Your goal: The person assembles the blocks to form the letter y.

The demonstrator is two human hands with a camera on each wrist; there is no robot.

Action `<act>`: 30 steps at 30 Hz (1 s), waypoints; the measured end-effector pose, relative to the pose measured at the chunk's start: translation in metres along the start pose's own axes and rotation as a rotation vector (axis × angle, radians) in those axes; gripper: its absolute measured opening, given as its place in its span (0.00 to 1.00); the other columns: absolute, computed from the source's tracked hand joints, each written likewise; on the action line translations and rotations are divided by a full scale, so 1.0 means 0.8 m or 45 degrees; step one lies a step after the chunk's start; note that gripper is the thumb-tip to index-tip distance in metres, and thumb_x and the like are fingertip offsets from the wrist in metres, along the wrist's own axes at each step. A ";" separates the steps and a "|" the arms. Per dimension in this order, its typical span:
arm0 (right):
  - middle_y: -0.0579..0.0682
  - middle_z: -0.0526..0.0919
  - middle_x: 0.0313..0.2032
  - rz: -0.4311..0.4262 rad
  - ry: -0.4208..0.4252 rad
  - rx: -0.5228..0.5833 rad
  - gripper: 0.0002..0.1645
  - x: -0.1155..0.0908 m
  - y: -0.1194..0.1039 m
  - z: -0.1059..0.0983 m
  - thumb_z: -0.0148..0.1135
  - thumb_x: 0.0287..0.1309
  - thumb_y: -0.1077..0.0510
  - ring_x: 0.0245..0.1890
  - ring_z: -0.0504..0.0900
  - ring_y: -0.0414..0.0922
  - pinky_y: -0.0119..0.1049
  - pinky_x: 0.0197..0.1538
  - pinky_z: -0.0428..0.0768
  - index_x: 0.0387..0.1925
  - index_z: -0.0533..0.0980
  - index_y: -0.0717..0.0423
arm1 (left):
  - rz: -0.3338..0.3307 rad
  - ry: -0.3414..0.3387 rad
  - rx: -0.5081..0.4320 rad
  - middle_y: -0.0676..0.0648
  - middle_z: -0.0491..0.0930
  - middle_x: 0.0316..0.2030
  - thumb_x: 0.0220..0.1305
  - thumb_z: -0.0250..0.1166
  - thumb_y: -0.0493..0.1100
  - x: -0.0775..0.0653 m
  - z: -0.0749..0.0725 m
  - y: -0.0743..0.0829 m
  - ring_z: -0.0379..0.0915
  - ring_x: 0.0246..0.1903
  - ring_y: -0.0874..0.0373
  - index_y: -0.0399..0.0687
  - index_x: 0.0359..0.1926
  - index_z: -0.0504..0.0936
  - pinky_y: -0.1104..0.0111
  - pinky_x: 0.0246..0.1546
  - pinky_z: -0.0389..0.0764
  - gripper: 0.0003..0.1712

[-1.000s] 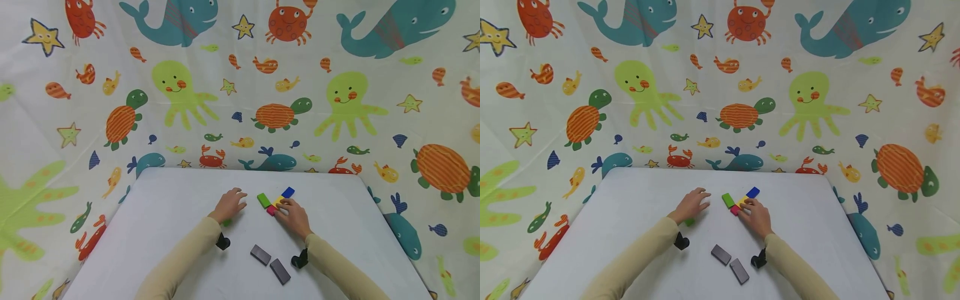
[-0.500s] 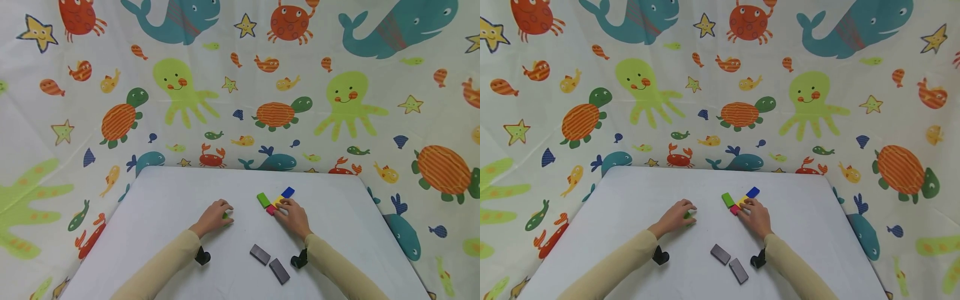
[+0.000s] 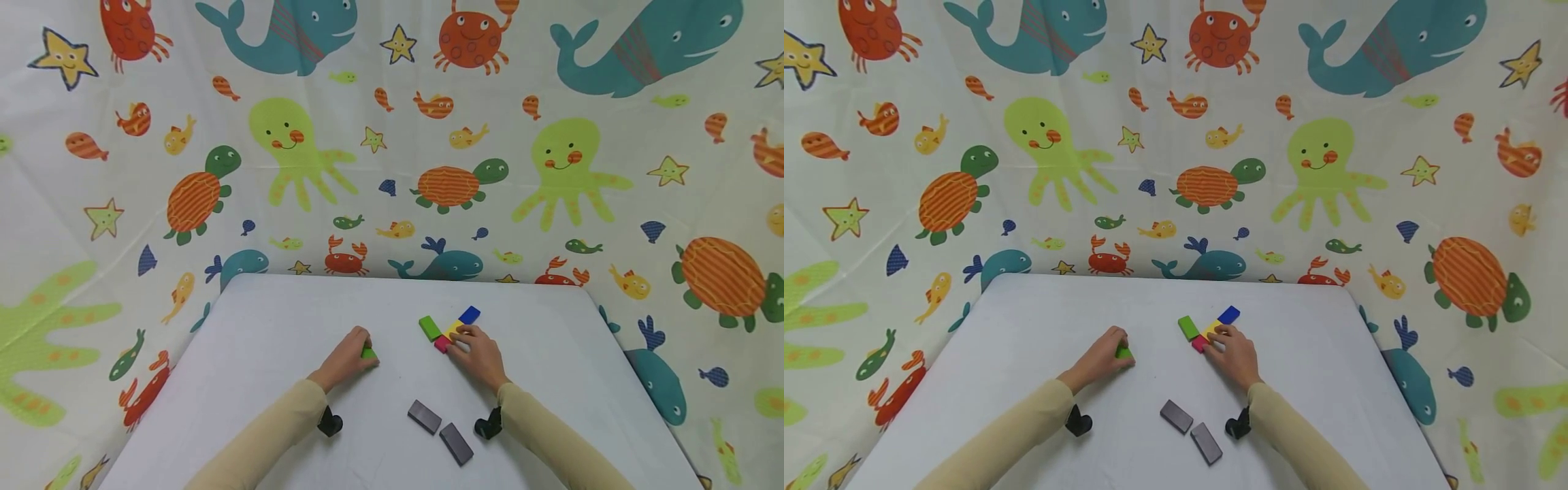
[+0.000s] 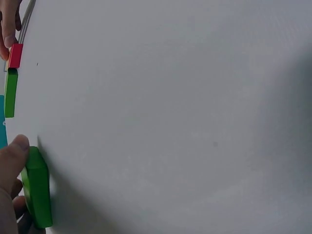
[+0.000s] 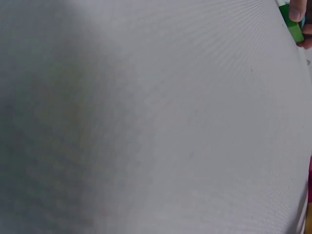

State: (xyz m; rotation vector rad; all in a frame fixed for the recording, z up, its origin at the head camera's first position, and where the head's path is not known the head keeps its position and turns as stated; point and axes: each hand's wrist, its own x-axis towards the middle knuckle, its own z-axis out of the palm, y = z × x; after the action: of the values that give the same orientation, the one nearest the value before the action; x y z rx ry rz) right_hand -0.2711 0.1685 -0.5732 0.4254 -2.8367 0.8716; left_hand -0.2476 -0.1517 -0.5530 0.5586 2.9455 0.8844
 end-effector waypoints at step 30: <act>0.53 0.80 0.53 -0.045 0.031 -0.021 0.21 0.000 0.002 0.003 0.69 0.57 0.47 0.53 0.78 0.53 0.55 0.53 0.75 0.49 0.85 0.53 | 0.043 0.195 0.147 0.40 0.74 0.48 0.54 0.75 0.42 0.008 0.005 -0.003 0.73 0.44 0.48 0.38 0.48 0.83 0.58 0.44 0.78 0.21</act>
State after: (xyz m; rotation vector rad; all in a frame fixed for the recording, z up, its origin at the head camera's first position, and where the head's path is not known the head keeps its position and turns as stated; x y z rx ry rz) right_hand -0.2716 0.1686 -0.5764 0.4582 -2.8033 0.8410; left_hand -0.2536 -0.1495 -0.5570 0.5707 3.1511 0.7985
